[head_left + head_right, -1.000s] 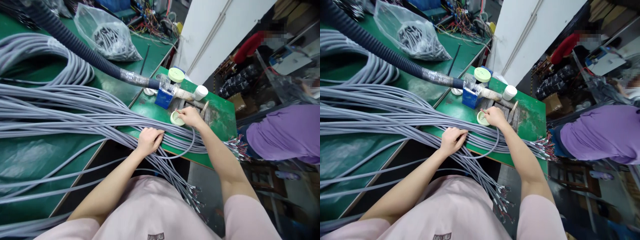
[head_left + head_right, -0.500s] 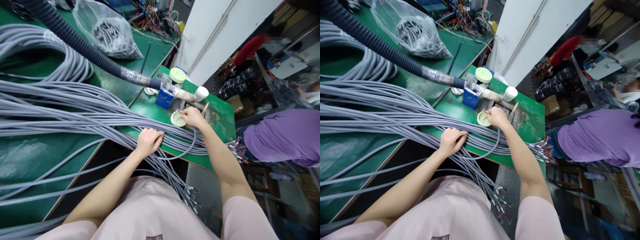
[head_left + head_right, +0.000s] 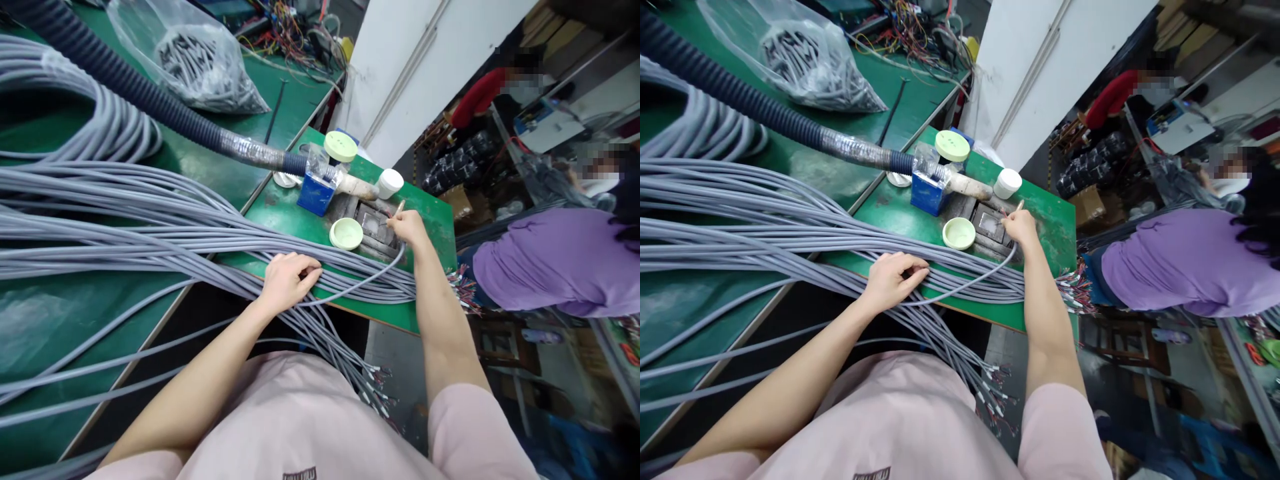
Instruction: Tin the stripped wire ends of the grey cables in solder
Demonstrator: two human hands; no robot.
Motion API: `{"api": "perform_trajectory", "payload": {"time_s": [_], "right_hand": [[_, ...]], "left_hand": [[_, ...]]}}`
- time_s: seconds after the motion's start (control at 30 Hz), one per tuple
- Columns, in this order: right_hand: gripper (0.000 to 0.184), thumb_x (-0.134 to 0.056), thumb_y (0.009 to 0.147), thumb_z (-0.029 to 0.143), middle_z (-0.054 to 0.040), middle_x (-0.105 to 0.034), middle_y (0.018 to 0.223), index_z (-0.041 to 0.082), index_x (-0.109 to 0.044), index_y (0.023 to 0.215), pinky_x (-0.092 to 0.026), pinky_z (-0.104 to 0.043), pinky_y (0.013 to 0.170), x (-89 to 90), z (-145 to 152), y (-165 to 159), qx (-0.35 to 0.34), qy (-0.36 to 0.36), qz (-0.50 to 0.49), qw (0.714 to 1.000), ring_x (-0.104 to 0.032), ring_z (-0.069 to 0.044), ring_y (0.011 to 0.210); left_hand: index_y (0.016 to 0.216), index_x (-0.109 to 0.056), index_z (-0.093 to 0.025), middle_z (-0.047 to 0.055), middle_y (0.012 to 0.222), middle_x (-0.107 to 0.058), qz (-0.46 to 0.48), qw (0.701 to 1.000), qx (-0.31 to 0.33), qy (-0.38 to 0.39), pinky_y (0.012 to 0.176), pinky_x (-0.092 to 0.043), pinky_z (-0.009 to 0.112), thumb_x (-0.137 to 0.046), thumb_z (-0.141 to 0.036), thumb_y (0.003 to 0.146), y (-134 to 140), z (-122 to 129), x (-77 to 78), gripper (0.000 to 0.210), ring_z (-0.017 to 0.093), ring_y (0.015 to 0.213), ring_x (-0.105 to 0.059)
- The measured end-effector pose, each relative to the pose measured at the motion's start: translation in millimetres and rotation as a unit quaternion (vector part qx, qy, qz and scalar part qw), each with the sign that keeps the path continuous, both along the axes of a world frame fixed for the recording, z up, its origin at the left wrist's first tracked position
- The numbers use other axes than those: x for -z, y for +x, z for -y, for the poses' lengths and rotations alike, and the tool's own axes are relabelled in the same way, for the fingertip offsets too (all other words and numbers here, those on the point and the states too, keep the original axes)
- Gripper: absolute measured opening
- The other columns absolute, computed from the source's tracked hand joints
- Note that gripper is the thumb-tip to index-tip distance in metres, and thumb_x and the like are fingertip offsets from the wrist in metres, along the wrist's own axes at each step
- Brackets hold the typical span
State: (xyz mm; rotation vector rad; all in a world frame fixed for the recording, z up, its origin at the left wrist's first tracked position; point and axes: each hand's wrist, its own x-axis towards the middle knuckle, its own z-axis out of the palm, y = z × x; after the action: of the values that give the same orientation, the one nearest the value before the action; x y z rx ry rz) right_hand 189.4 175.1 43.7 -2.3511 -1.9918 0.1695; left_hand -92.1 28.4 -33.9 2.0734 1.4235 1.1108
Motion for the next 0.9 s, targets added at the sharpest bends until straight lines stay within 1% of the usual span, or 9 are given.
{"api": "perform_trajectory", "payload": {"time_s": [0.07,0.23,0.43,0.6,0.77,0.9], "right_hand": [[0.025,-0.058,0.076,0.028,-0.0067,-0.068,0.068,0.011,-0.076,0.076,-0.044,-0.025,0.063,4.4,-1,-2,0.001,-0.009,0.005,1.000,-0.063,-0.019,0.069],[0.025,-0.058,0.076,0.028,-0.0093,-0.072,0.077,0.012,-0.077,0.079,-0.046,-0.025,0.069,12.9,-6,-5,0.003,-0.036,0.016,0.999,-0.066,-0.021,0.079],[0.026,-0.056,0.076,0.026,-0.0134,-0.074,0.089,0.011,-0.077,0.083,-0.047,-0.026,0.076,19.6,-14,-7,0.000,-0.054,0.031,0.998,-0.068,-0.023,0.089],[0.026,-0.057,0.077,0.026,-0.0140,-0.074,0.093,0.012,-0.077,0.086,-0.048,-0.027,0.078,21.1,-15,-11,0.003,-0.062,0.037,0.997,-0.067,-0.024,0.093],[0.022,-0.059,0.076,0.024,-0.0141,-0.074,0.093,0.013,-0.077,0.084,-0.048,-0.028,0.079,21.4,-16,-17,0.008,-0.061,0.034,0.998,-0.067,-0.025,0.093],[0.021,-0.058,0.077,0.025,-0.0127,-0.074,0.088,0.013,-0.076,0.079,-0.048,-0.028,0.077,14.7,-12,-17,0.009,-0.043,0.029,0.999,-0.067,-0.025,0.091]], "left_hand": [[0.082,-0.068,-0.023,-0.003,0.068,-0.069,-0.008,1.000,0.008,0.014,0.066,-0.035,0.031,-0.058,-0.033,0.087,-1,0,1.4,0.015,0.013,0.064,-0.059],[0.082,-0.068,-0.022,-0.001,0.071,-0.071,-0.038,0.997,-0.001,0.071,0.067,-0.033,0.033,-0.053,-0.031,0.090,0,1,6.2,0.018,0.015,0.066,-0.057],[0.083,-0.067,-0.022,-0.001,0.072,-0.071,-0.048,0.995,0.002,0.088,0.066,-0.032,0.033,-0.053,-0.029,0.091,1,0,7.7,0.017,0.015,0.066,-0.057],[0.084,-0.066,-0.022,-0.001,0.071,-0.070,-0.049,0.995,0.000,0.092,0.066,-0.032,0.034,-0.054,-0.029,0.090,1,0,8.5,0.016,0.015,0.066,-0.057],[0.085,-0.066,-0.022,-0.001,0.071,-0.070,-0.047,0.995,0.003,0.089,0.066,-0.032,0.034,-0.053,-0.030,0.091,0,0,9.3,0.016,0.015,0.067,-0.057],[0.086,-0.067,-0.023,0.000,0.071,-0.069,-0.043,0.996,0.003,0.082,0.066,-0.032,0.034,-0.052,-0.031,0.090,0,0,11.1,0.017,0.015,0.067,-0.058]]}}
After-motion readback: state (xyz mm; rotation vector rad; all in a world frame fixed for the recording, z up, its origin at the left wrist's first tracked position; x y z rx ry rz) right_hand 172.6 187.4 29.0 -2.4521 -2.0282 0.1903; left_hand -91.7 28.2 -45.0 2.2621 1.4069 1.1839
